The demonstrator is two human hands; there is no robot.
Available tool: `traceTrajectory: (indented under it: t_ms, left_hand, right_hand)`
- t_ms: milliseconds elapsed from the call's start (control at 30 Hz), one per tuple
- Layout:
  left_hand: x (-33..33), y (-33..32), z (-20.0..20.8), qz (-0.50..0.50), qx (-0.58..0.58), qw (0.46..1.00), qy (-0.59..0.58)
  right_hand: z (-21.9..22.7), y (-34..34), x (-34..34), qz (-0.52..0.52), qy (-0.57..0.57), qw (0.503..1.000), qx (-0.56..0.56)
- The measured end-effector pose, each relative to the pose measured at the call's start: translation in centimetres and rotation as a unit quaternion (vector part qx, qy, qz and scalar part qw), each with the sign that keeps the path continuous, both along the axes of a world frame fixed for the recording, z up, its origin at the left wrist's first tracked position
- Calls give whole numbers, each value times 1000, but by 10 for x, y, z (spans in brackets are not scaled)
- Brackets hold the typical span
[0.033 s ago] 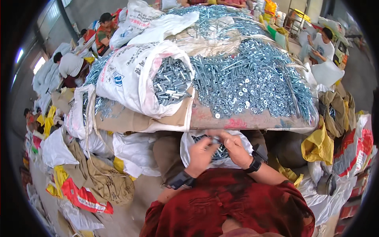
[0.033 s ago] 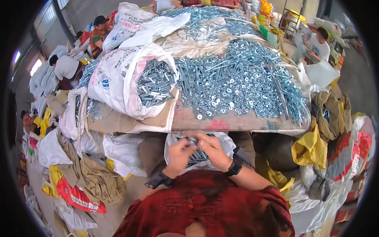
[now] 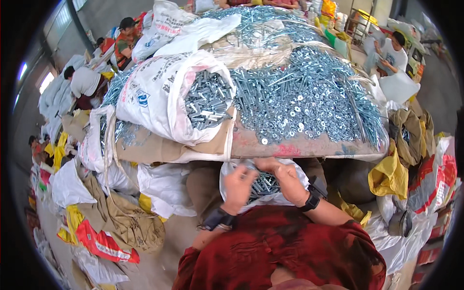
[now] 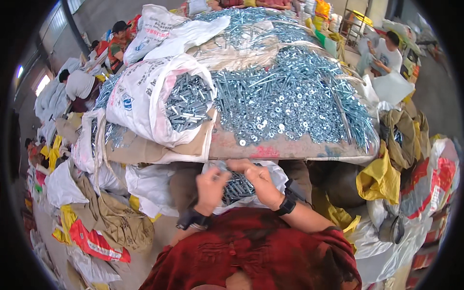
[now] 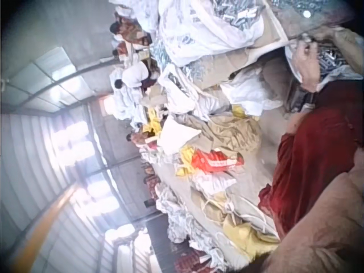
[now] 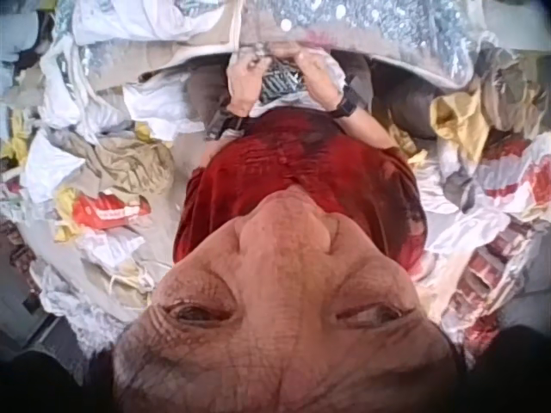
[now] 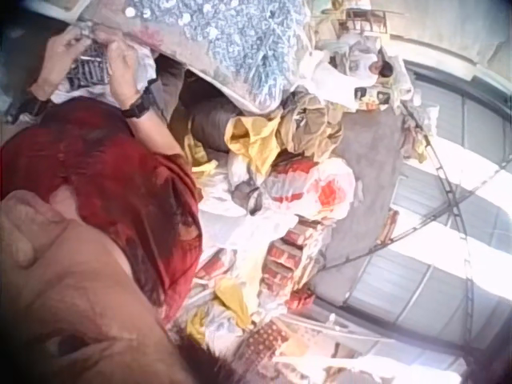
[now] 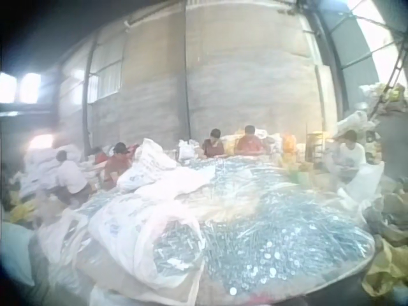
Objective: Assembling long bolts with washers and nuts by hand.
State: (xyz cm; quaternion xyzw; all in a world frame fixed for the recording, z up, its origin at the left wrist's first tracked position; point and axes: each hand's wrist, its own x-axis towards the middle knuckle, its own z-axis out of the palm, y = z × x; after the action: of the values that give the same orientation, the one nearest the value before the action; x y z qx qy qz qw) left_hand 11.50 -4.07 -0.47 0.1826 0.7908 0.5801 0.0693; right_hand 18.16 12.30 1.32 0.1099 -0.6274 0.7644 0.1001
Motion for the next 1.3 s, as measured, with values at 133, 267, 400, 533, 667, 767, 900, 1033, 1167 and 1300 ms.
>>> traceTrajectory:
  t_ms: [133,267,400,533,667,767,900,1033,1167,1300]
  left_hand:
    - [-23,-12,0,-33,121,989,-73]
    - [15,9,1,-123,106,987,-18]
    - [13,14,-2,-142,34,989,24]
    - [20,17,-1,-164,-10,984,74]
    - [28,23,8,-176,-33,979,101]
    - [28,22,7,-182,-40,976,113]
    - [32,24,18,-111,-191,926,308]
    - [21,25,20,-179,-142,904,362]
    - [-9,6,22,-403,24,912,-70]
    - [-22,-1,-44,-272,-17,962,-23]
  right_hand:
    - [-12,7,-1,-56,-50,993,-93]
    - [-8,10,-2,-104,-50,985,-131]
    - [-24,41,3,-86,-97,990,-46]
    - [4,23,11,-166,-52,983,-53]
    - [-2,41,10,-180,-14,935,306]
    - [1,41,9,-91,-79,987,110]
    - [19,43,15,-175,-68,892,412]
    - [1,47,13,-107,9,949,296]
    - [15,44,29,54,-50,973,220]
    - [11,66,-14,77,-37,896,435]
